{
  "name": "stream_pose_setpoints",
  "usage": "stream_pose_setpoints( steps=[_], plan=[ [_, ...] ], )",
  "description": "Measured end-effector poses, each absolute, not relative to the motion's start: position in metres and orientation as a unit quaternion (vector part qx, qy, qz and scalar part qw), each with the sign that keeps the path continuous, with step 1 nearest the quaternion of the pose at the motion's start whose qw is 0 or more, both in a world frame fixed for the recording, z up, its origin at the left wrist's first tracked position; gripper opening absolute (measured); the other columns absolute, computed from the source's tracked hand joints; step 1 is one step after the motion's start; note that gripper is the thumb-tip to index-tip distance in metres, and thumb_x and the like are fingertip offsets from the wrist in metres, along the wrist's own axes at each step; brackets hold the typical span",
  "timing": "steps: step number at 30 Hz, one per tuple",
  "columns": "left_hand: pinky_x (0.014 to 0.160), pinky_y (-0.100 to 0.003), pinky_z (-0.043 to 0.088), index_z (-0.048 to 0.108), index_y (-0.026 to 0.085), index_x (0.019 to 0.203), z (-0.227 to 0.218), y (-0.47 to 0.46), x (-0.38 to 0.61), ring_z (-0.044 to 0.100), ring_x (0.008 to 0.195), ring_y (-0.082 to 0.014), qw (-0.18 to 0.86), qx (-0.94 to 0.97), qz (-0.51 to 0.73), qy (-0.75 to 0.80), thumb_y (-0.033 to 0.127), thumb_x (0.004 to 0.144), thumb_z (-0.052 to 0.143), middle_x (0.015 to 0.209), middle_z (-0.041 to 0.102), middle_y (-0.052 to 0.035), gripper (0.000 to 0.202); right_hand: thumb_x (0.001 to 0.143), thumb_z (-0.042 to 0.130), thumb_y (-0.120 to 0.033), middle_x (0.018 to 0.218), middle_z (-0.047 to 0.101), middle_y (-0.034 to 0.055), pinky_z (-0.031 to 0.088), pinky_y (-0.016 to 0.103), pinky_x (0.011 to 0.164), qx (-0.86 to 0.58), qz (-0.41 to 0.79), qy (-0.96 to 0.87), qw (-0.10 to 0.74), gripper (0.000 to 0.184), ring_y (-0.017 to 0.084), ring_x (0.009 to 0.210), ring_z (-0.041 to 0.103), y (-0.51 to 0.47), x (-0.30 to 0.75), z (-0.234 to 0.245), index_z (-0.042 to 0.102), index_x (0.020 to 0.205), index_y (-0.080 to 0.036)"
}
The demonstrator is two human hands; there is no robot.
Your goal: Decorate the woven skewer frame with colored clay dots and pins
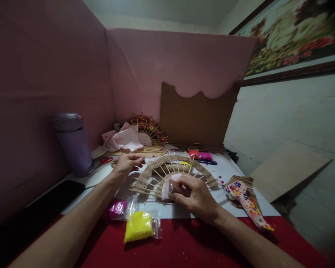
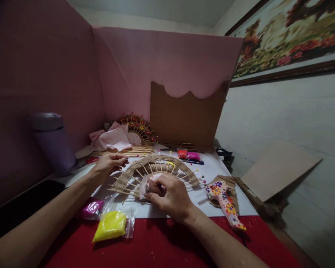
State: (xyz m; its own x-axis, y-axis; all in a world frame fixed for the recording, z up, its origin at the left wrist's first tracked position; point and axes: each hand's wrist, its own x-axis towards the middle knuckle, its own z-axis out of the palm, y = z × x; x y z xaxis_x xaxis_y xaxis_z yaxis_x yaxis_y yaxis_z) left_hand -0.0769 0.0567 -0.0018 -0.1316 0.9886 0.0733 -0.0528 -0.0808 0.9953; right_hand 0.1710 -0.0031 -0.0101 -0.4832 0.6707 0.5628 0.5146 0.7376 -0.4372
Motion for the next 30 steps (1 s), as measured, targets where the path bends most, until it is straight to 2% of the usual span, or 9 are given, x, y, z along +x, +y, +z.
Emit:
stream_pose_setpoints(
  steps=[9, 15, 30],
  plan=[
    [0.048, -0.022, 0.04, 0.071, 0.011, 0.069, -0.0013, 0.0559, -0.0756, 0.056, 0.05, -0.0117, 0.461, 0.475, 0.555, 0.503, 0.021, 0.055, 0.076, 0.063, 0.068, -0.0074, 0.018, 0.072, 0.066, -0.025, 0.063, 0.05, -0.0024, 0.034, 0.025, 0.054, -0.36, 0.106, -0.853, 0.363, 0.029, 0.012, 0.06, 0.044, -0.0031, 0.1712, -0.0098, 0.042, 0.058, -0.02],
    [0.047, -0.022, 0.04, 0.071, 0.013, 0.067, -0.0017, 0.0561, -0.0744, 0.056, 0.049, -0.0115, 0.465, 0.476, 0.553, 0.502, 0.018, 0.057, 0.074, 0.063, 0.069, -0.0077, 0.012, 0.073, 0.065, -0.026, 0.063, 0.049, -0.0024, 0.034, 0.025, 0.055, -0.357, 0.102, -0.856, 0.36, 0.03, 0.012, 0.06, 0.043, -0.0024, 0.1713, -0.0117, 0.041, 0.058, -0.02],
    [0.05, -0.023, 0.042, 0.072, 0.012, 0.07, -0.0052, 0.0593, -0.0739, 0.056, 0.049, -0.011, 0.45, 0.493, 0.554, 0.498, 0.019, 0.057, 0.074, 0.064, 0.069, -0.0077, 0.015, 0.074, 0.066, -0.027, 0.063, 0.049, -0.002, 0.034, 0.026, 0.056, -0.362, 0.115, -0.854, 0.355, 0.032, 0.013, 0.06, 0.043, -0.002, 0.1712, -0.0101, 0.038, 0.057, -0.02]
  ],
)
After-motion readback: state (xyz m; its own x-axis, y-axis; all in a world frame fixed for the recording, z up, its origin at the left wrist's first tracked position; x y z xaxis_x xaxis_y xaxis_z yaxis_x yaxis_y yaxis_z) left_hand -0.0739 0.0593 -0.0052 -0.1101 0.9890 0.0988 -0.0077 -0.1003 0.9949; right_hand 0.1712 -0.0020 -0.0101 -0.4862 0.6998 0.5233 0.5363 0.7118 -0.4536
